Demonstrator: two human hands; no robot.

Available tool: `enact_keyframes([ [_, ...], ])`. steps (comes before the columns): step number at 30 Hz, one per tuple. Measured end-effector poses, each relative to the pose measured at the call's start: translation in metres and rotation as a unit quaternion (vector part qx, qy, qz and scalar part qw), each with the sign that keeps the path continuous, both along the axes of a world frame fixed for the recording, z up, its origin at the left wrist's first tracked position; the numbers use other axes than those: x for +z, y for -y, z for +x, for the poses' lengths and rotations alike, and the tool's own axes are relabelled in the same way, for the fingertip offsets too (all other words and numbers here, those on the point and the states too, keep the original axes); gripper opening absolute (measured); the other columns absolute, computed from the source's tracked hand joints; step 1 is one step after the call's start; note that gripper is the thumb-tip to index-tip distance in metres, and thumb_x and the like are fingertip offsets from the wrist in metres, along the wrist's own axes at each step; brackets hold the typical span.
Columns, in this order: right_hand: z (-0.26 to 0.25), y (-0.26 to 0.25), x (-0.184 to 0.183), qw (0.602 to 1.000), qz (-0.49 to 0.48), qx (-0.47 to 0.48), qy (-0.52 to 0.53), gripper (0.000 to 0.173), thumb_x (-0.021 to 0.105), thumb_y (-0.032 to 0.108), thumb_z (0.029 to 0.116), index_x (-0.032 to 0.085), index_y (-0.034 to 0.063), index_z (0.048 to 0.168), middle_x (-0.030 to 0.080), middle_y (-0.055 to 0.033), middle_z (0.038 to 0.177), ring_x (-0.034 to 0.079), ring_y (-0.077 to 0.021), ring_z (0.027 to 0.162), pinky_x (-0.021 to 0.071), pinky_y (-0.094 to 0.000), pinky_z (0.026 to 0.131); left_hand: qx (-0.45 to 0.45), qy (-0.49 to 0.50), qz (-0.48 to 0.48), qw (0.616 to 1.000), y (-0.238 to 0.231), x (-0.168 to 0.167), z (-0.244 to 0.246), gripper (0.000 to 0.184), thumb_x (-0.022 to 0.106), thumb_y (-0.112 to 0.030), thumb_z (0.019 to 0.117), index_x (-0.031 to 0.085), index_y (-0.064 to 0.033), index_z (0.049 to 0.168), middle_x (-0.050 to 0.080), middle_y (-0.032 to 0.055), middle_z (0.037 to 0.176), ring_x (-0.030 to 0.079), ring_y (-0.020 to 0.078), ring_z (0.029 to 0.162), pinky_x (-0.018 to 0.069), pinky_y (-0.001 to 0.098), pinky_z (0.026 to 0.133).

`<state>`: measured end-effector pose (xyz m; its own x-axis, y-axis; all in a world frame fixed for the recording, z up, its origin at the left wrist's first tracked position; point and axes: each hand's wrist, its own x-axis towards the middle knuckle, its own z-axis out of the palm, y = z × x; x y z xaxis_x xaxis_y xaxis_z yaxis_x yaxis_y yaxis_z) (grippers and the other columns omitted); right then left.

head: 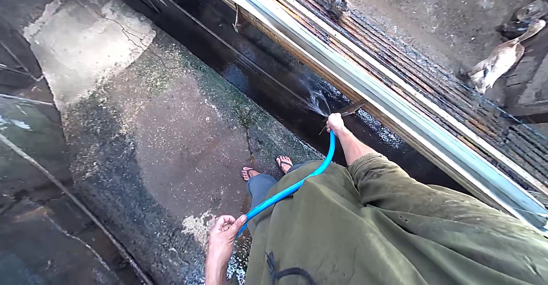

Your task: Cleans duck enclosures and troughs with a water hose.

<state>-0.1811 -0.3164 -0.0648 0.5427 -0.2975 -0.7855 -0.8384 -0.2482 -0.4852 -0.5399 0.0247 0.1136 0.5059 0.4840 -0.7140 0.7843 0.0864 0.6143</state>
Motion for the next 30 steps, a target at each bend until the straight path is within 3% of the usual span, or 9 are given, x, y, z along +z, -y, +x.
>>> enact_keyframes([
  [7, 0.008, -0.016, 0.001, 1.000, 0.011, 0.021, 0.010, 0.026, 0.032, 0.022, 0.1113, 0.050, 0.0040, 0.115, 0.045, -0.0034, 0.069, 0.046, -0.0119, 0.048, 0.0457, -0.0277, 0.047, 0.018, 0.001, -0.002, 1.000, 0.001, -0.001, -0.006, 0.020, 0.079, -0.010, 0.0868, 0.059, -0.0064, 0.087, 0.051, -0.0053, 0.054, 0.042, 0.0020, 0.044, 0.0363, 0.0185, 0.046],
  [11, 0.018, -0.025, -0.008, 1.000, 0.019, 0.019, -0.005, 0.033, 0.024, 0.030, 0.1127, 0.043, 0.0079, 0.129, 0.046, -0.0039, 0.075, 0.046, -0.0139, 0.049, 0.0448, -0.0309, 0.047, 0.025, 0.007, -0.002, 1.000, -0.001, -0.002, -0.010, 0.020, 0.079, -0.011, 0.0865, 0.060, -0.0064, 0.087, 0.052, -0.0052, 0.054, 0.042, 0.0018, 0.044, 0.0359, 0.0184, 0.045],
  [18, 0.022, -0.032, -0.012, 0.997, 0.061, 0.034, 0.019, 0.031, 0.027, 0.027, 0.1130, 0.039, 0.0108, 0.138, 0.047, -0.0026, 0.074, 0.043, -0.0113, 0.047, 0.0428, -0.0280, 0.044, 0.027, 0.002, -0.004, 1.000, -0.001, 0.000, -0.011, 0.019, 0.078, -0.010, 0.0873, 0.060, -0.0063, 0.088, 0.052, -0.0049, 0.055, 0.043, 0.0021, 0.045, 0.0361, 0.0190, 0.046],
  [22, 0.017, -0.027, -0.004, 0.998, 0.044, 0.036, -0.022, 0.024, 0.029, 0.024, 0.1117, 0.044, 0.0081, 0.123, 0.044, -0.0023, 0.070, 0.042, -0.0105, 0.045, 0.0413, -0.0261, 0.043, 0.023, 0.001, -0.008, 1.000, 0.000, -0.002, -0.007, 0.019, 0.079, -0.010, 0.0870, 0.060, -0.0064, 0.087, 0.053, -0.0047, 0.054, 0.043, 0.0022, 0.045, 0.0358, 0.0189, 0.046],
  [26, 0.005, -0.006, 0.000, 0.998, -0.028, 0.025, -0.053, 0.023, 0.040, 0.021, 0.1082, 0.053, 0.0025, 0.111, 0.047, -0.0031, 0.070, 0.046, -0.0098, 0.047, 0.0447, -0.0240, 0.047, 0.018, -0.001, -0.004, 1.000, 0.003, -0.002, 0.000, 0.019, 0.078, -0.011, 0.0883, 0.060, -0.0065, 0.087, 0.052, -0.0047, 0.055, 0.043, 0.0024, 0.045, 0.0360, 0.0188, 0.046],
  [30, -0.008, 0.014, 0.004, 0.993, -0.107, -0.007, -0.056, 0.032, 0.044, 0.024, 0.1067, 0.050, 0.0001, 0.128, 0.053, -0.0081, 0.088, 0.053, -0.0119, 0.058, 0.0492, -0.0270, 0.057, 0.007, -0.006, 0.002, 1.000, 0.005, -0.004, 0.009, 0.019, 0.078, -0.012, 0.0889, 0.060, -0.0066, 0.088, 0.052, -0.0050, 0.056, 0.042, 0.0023, 0.045, 0.0356, 0.0189, 0.046],
])
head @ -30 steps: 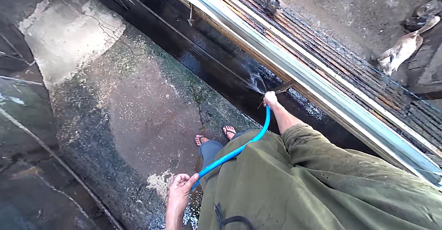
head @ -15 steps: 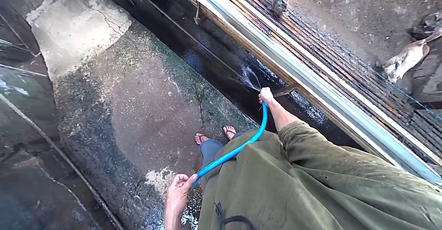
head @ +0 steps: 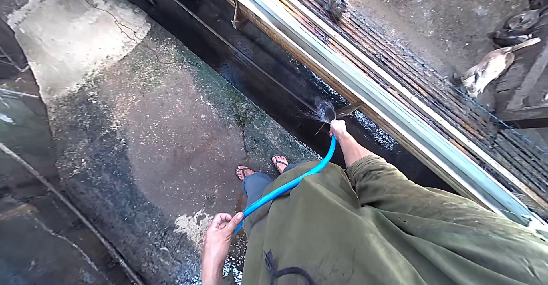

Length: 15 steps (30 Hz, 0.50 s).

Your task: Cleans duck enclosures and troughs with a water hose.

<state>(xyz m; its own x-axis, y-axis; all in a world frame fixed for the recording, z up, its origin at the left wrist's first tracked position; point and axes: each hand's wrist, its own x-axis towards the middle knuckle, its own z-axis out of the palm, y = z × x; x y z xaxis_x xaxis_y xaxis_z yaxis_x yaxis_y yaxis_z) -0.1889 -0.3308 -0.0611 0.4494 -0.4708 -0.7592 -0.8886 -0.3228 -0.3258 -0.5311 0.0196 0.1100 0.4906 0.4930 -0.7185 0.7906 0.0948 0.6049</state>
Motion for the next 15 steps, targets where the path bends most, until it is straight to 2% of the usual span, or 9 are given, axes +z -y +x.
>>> enact_keyframes([
  [2, -0.002, 0.006, 0.004, 1.000, -0.011, -0.013, -0.004, 0.039, 0.042, 0.023, 0.1077, 0.044, -0.0003, 0.138, 0.054, -0.0108, 0.098, 0.055, -0.0129, 0.062, 0.0503, -0.0283, 0.061, -0.011, -0.004, -0.001, 1.000, 0.000, 0.000, 0.004, 0.020, 0.079, -0.013, 0.0887, 0.060, -0.0068, 0.088, 0.052, -0.0049, 0.057, 0.042, 0.0026, 0.046, 0.0361, 0.0193, 0.046],
  [3, -0.002, 0.008, 0.004, 1.000, -0.012, -0.017, 0.002, 0.037, 0.041, 0.023, 0.1080, 0.044, -0.0004, 0.137, 0.054, -0.0109, 0.097, 0.055, -0.0131, 0.062, 0.0501, -0.0288, 0.060, -0.015, -0.006, -0.002, 1.000, 0.000, 0.000, 0.007, 0.020, 0.079, -0.014, 0.0887, 0.060, -0.0069, 0.088, 0.051, -0.0049, 0.057, 0.042, 0.0028, 0.046, 0.0361, 0.0196, 0.047],
  [8, 0.011, 0.005, 0.000, 0.999, 0.021, -0.002, 0.037, 0.027, 0.037, 0.020, 0.1095, 0.051, 0.0008, 0.122, 0.052, -0.0070, 0.082, 0.052, -0.0120, 0.054, 0.0487, -0.0275, 0.054, -0.021, -0.011, -0.003, 1.000, 0.001, 0.005, 0.017, 0.020, 0.079, -0.013, 0.0887, 0.059, -0.0069, 0.089, 0.051, -0.0053, 0.056, 0.042, 0.0026, 0.046, 0.0360, 0.0195, 0.047],
  [10, 0.021, -0.001, 0.000, 0.998, 0.038, 0.009, 0.046, 0.030, 0.035, 0.020, 0.1105, 0.047, 0.0002, 0.129, 0.051, -0.0069, 0.081, 0.052, -0.0123, 0.054, 0.0489, -0.0276, 0.054, -0.024, -0.012, -0.001, 1.000, 0.000, 0.005, 0.020, 0.021, 0.079, -0.015, 0.0885, 0.059, -0.0075, 0.089, 0.050, -0.0057, 0.056, 0.042, 0.0029, 0.047, 0.0364, 0.0199, 0.048],
  [13, 0.035, -0.009, -0.005, 0.996, 0.059, 0.018, 0.066, 0.029, 0.032, 0.021, 0.1113, 0.045, 0.0011, 0.127, 0.048, -0.0058, 0.075, 0.050, -0.0124, 0.051, 0.0481, -0.0275, 0.051, -0.018, -0.007, -0.003, 1.000, 0.001, 0.006, 0.024, 0.021, 0.079, -0.014, 0.0883, 0.059, -0.0071, 0.089, 0.051, -0.0050, 0.056, 0.043, 0.0031, 0.046, 0.0364, 0.0197, 0.047],
  [15, 0.046, -0.014, -0.009, 0.995, 0.069, 0.033, 0.071, 0.033, 0.027, 0.025, 0.1131, 0.042, 0.0021, 0.132, 0.049, -0.0064, 0.077, 0.051, -0.0131, 0.052, 0.0486, -0.0284, 0.052, -0.017, -0.006, -0.003, 1.000, 0.002, 0.008, 0.028, 0.021, 0.080, -0.013, 0.0877, 0.059, -0.0069, 0.089, 0.051, -0.0053, 0.055, 0.043, 0.0027, 0.046, 0.0365, 0.0195, 0.047],
])
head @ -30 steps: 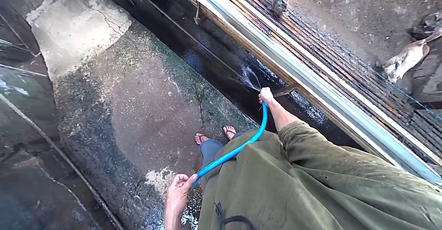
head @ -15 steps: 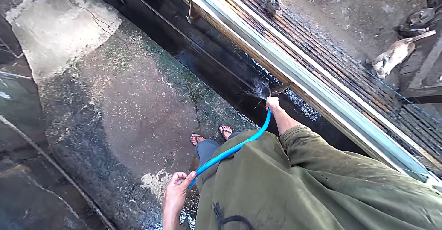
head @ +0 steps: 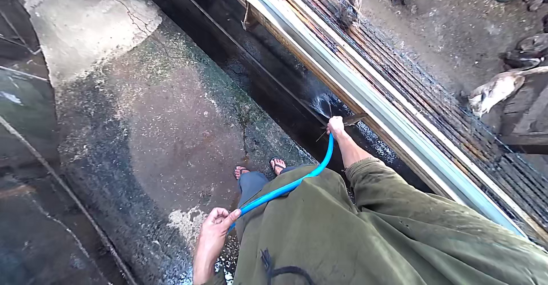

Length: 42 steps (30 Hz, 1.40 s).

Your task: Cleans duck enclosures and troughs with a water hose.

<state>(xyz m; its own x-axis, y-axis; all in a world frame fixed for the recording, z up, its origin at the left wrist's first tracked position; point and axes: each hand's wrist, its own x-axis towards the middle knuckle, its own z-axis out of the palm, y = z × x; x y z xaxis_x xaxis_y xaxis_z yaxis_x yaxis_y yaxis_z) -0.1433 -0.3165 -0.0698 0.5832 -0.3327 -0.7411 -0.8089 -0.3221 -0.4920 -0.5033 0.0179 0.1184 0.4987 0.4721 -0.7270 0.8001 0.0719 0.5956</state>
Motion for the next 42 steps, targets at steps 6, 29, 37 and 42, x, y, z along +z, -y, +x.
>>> enact_keyframes([
  [6, 0.027, -0.021, 0.003, 0.999, 0.008, 0.041, 0.016, 0.034, 0.026, 0.025, 0.1135, 0.042, 0.0032, 0.134, 0.050, -0.0066, 0.078, 0.051, -0.0137, 0.053, 0.0487, -0.0291, 0.053, -0.001, -0.016, 0.011, 1.000, -0.001, 0.000, 0.003, 0.025, 0.082, -0.020, 0.0863, 0.061, -0.0077, 0.092, 0.051, -0.0055, 0.056, 0.043, 0.0039, 0.047, 0.0377, 0.0221, 0.050],
  [29, 0.095, -0.180, 0.028, 0.997, 0.046, 0.062, 0.033, 0.026, 0.028, 0.023, 0.1136, 0.042, 0.0048, 0.126, 0.046, -0.0034, 0.071, 0.045, -0.0108, 0.047, 0.0439, -0.0257, 0.046, 0.072, 0.007, -0.027, 0.997, -0.123, -0.013, 0.035, 0.022, 0.080, -0.014, 0.0883, 0.059, -0.0072, 0.091, 0.050, -0.0059, 0.056, 0.041, 0.0026, 0.046, 0.0354, 0.0197, 0.048],
  [37, 0.112, -0.253, 0.040, 0.995, 0.052, 0.067, 0.044, 0.028, 0.027, 0.027, 0.1146, 0.042, 0.0071, 0.126, 0.045, -0.0027, 0.070, 0.044, -0.0110, 0.046, 0.0438, -0.0262, 0.045, 0.072, 0.017, -0.031, 0.997, -0.206, -0.017, 0.056, 0.021, 0.079, -0.012, 0.0883, 0.059, -0.0073, 0.090, 0.051, -0.0060, 0.057, 0.043, 0.0022, 0.046, 0.0367, 0.0192, 0.047],
  [42, 0.111, -0.266, 0.037, 0.999, -0.027, 0.030, 0.008, 0.028, 0.036, 0.022, 0.1108, 0.048, 0.0019, 0.126, 0.048, -0.0059, 0.078, 0.048, -0.0125, 0.052, 0.0468, -0.0278, 0.051, 0.050, 0.019, -0.013, 0.998, -0.252, -0.020, 0.077, 0.021, 0.078, -0.016, 0.0902, 0.059, -0.0068, 0.090, 0.051, -0.0050, 0.058, 0.043, 0.0032, 0.047, 0.0373, 0.0207, 0.048],
])
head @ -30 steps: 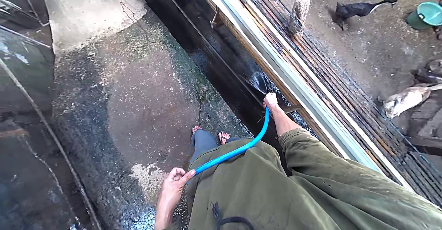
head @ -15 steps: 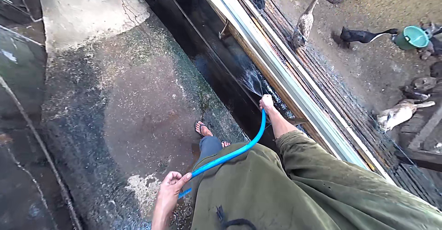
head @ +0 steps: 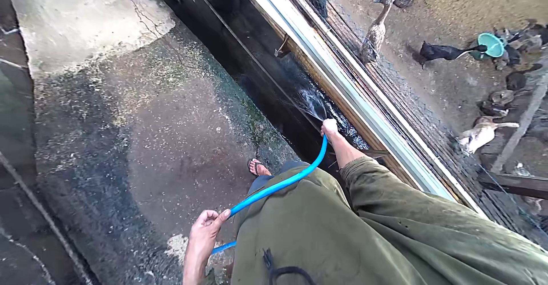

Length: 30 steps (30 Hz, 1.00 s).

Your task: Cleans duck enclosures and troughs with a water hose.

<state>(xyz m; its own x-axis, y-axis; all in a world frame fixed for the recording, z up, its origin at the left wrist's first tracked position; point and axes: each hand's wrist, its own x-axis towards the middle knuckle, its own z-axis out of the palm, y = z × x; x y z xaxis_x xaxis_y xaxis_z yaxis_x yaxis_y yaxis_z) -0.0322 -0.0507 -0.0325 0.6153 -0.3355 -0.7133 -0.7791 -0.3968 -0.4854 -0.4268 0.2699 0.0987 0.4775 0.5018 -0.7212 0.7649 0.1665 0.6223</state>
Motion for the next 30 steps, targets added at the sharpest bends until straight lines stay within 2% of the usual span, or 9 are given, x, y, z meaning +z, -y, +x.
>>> enact_keyframes([
  [1, -0.002, -0.002, 0.001, 1.000, -0.015, -0.012, -0.007, 0.026, 0.038, 0.021, 0.1096, 0.051, 0.0013, 0.121, 0.049, -0.0061, 0.080, 0.048, -0.0123, 0.053, 0.0470, -0.0275, 0.052, -0.007, -0.001, 0.006, 1.000, -0.007, 0.000, 0.004, 0.022, 0.078, -0.018, 0.0901, 0.060, -0.0072, 0.090, 0.051, -0.0053, 0.058, 0.042, 0.0030, 0.047, 0.0370, 0.0208, 0.049],
  [3, -0.008, -0.005, 0.005, 0.999, -0.035, -0.024, -0.020, 0.027, 0.038, 0.021, 0.1098, 0.052, -0.0002, 0.121, 0.049, -0.0070, 0.084, 0.049, -0.0126, 0.056, 0.0480, -0.0278, 0.055, -0.020, -0.007, 0.015, 1.000, -0.019, 0.001, 0.011, 0.023, 0.079, -0.020, 0.0895, 0.060, -0.0075, 0.090, 0.052, -0.0053, 0.059, 0.043, 0.0032, 0.048, 0.0375, 0.0217, 0.050],
  [6, -0.007, -0.014, 0.008, 0.998, -0.051, -0.020, -0.024, 0.037, 0.035, 0.022, 0.1108, 0.043, -0.0007, 0.139, 0.050, -0.0089, 0.091, 0.052, -0.0140, 0.062, 0.0489, -0.0299, 0.059, -0.033, -0.007, 0.019, 0.999, -0.033, 0.002, 0.020, 0.024, 0.081, -0.021, 0.0881, 0.061, -0.0076, 0.090, 0.050, -0.0054, 0.058, 0.043, 0.0042, 0.049, 0.0372, 0.0230, 0.050],
  [12, 0.006, -0.032, 0.009, 0.995, -0.091, -0.020, -0.033, 0.044, 0.038, 0.025, 0.1100, 0.039, -0.0005, 0.147, 0.055, -0.0142, 0.106, 0.057, -0.0171, 0.073, 0.0516, -0.0329, 0.069, -0.029, -0.004, 0.021, 0.999, -0.045, 0.001, 0.026, 0.025, 0.081, -0.022, 0.0876, 0.060, -0.0081, 0.090, 0.050, -0.0068, 0.057, 0.042, 0.0026, 0.047, 0.0366, 0.0215, 0.050],
  [18, 0.014, -0.040, 0.003, 0.994, -0.079, -0.057, -0.055, 0.037, 0.039, 0.025, 0.1106, 0.052, -0.0013, 0.133, 0.053, -0.0143, 0.107, 0.056, -0.0167, 0.074, 0.0506, -0.0305, 0.069, -0.013, -0.007, 0.026, 1.000, -0.053, 0.004, 0.042, 0.023, 0.079, -0.023, 0.0898, 0.061, -0.0082, 0.091, 0.051, -0.0064, 0.058, 0.043, 0.0030, 0.049, 0.0379, 0.0220, 0.051],
  [26, 0.045, -0.048, -0.019, 0.992, -0.085, -0.066, -0.066, 0.040, 0.040, 0.024, 0.1101, 0.048, -0.0011, 0.140, 0.054, -0.0160, 0.113, 0.058, -0.0189, 0.081, 0.0516, -0.0328, 0.073, -0.019, -0.035, 0.036, 0.999, -0.060, 0.003, 0.086, 0.025, 0.079, -0.027, 0.0894, 0.061, -0.0089, 0.090, 0.051, -0.0072, 0.059, 0.044, 0.0028, 0.050, 0.0386, 0.0229, 0.052],
  [30, 0.082, -0.067, -0.026, 0.993, -0.097, -0.033, -0.065, 0.037, 0.038, 0.026, 0.1102, 0.050, -0.0004, 0.134, 0.053, -0.0113, 0.098, 0.055, -0.0147, 0.065, 0.0504, -0.0300, 0.063, -0.013, -0.039, 0.026, 0.999, -0.066, 0.001, 0.114, 0.025, 0.080, -0.025, 0.0888, 0.061, -0.0090, 0.089, 0.050, -0.0073, 0.058, 0.043, 0.0025, 0.049, 0.0381, 0.0222, 0.051],
])
